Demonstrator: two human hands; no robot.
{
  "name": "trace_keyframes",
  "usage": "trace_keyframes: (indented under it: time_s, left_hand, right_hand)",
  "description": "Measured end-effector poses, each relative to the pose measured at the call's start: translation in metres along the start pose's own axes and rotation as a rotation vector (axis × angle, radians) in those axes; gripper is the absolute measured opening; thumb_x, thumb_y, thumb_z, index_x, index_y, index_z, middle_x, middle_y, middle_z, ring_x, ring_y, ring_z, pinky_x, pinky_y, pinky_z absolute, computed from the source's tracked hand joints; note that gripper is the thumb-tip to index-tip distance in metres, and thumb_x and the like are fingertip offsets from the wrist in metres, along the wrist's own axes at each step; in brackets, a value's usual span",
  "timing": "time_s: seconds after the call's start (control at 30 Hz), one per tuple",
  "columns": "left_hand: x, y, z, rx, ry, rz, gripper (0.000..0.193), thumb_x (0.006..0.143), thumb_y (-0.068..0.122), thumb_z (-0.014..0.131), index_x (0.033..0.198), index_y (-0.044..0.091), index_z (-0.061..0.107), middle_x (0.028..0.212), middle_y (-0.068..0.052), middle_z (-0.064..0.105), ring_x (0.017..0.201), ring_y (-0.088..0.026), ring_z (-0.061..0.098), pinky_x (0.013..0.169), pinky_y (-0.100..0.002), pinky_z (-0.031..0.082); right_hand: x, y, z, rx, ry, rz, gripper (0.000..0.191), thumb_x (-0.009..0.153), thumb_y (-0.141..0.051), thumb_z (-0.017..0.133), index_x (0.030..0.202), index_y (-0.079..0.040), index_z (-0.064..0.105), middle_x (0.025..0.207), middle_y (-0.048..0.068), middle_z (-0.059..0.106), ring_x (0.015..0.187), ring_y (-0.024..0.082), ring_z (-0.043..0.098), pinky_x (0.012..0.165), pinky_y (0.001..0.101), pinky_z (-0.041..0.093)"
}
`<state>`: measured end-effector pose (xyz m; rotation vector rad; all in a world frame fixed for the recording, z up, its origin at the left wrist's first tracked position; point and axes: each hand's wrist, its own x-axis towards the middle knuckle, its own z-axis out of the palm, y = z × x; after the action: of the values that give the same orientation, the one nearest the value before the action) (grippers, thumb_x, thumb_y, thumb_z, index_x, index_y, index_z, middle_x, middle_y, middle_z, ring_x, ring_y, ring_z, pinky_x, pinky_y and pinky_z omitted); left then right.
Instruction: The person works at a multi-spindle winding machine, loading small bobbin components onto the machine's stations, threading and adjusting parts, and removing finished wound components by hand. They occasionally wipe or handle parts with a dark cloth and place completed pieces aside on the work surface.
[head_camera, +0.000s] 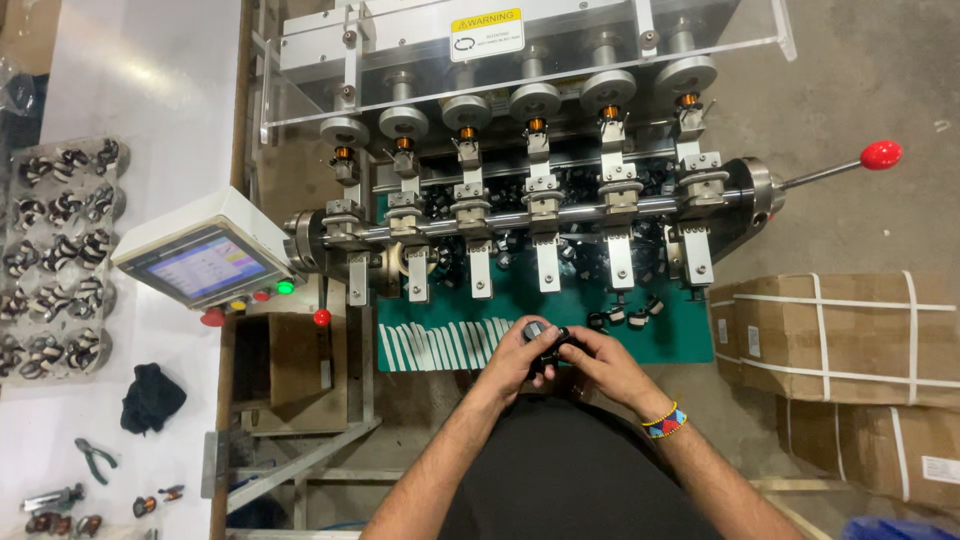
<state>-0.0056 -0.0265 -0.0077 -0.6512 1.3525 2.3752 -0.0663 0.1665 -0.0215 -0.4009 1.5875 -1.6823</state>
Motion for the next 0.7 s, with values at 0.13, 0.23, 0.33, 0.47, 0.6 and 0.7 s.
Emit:
trace_keyframes:
  time_s: [0.13,0.23,0.33,0.47,0.6,0.7]
  left_hand:
    - [-0.002,0.013,-0.024,0.102,0.086,-0.004,0.036,0.099,0.037,0.065,0.116,0.007,0.054,0.089,-0.009,0.069,0.060,-0.012,0.064,0.044,-0.024,0.046]
    - [-0.004,0.015,-0.045,0.109,0.115,-0.029,0.040,0.097,0.036,0.061,0.126,0.009,0.052,0.093,-0.007,0.072,0.063,-0.011,0.065,0.047,-0.024,0.048]
    - [-0.014,0.004,-0.064,0.297,0.100,-0.039,0.046,0.096,0.030,0.063,0.135,0.007,0.052,0.100,-0.005,0.073,0.067,-0.009,0.065,0.050,-0.023,0.049]
    - [-0.027,-0.004,-0.086,0.505,0.166,-0.081,0.046,0.095,0.026,0.069,0.130,0.002,0.052,0.100,-0.013,0.075,0.069,-0.013,0.068,0.051,-0.029,0.049]
    - [-0.039,0.007,-0.097,0.770,0.167,0.181,0.037,0.093,0.024,0.073,0.124,0.006,0.068,0.105,-0.012,0.073,0.082,-0.020,0.070,0.069,-0.033,0.057]
    - [-0.047,0.025,-0.092,0.934,0.221,0.390,0.038,0.090,0.022,0.075,0.125,0.009,0.071,0.108,-0.011,0.072,0.096,-0.024,0.071,0.080,-0.036,0.056]
  right_hand:
    - [0.018,0.020,0.023,0.162,0.227,0.007,0.030,0.100,-0.023,0.065,0.123,-0.004,0.067,0.105,0.002,0.072,0.095,0.010,0.066,0.083,0.0298,0.055]
    - [0.035,0.031,0.028,0.236,0.332,0.040,0.027,0.101,-0.024,0.063,0.119,-0.004,0.067,0.101,0.004,0.073,0.092,0.012,0.069,0.083,0.0304,0.056]
    - [0.051,0.032,0.029,0.373,0.372,0.053,0.028,0.101,-0.028,0.062,0.115,-0.004,0.065,0.099,0.005,0.073,0.090,0.014,0.071,0.082,0.0317,0.057]
    - [0.063,0.027,0.031,0.381,0.384,0.076,0.037,0.102,-0.036,0.061,0.114,-0.001,0.067,0.094,0.006,0.071,0.084,0.015,0.069,0.081,0.0323,0.057]
    - [0.066,0.027,0.040,0.357,0.460,0.034,0.042,0.102,-0.039,0.060,0.113,0.001,0.067,0.093,0.006,0.071,0.083,0.016,0.068,0.078,0.0321,0.057]
    - [0.065,0.028,0.048,0.378,0.470,0.014,0.044,0.103,-0.040,0.059,0.115,0.001,0.066,0.094,0.006,0.070,0.083,0.015,0.068,0.078,0.0316,0.057]
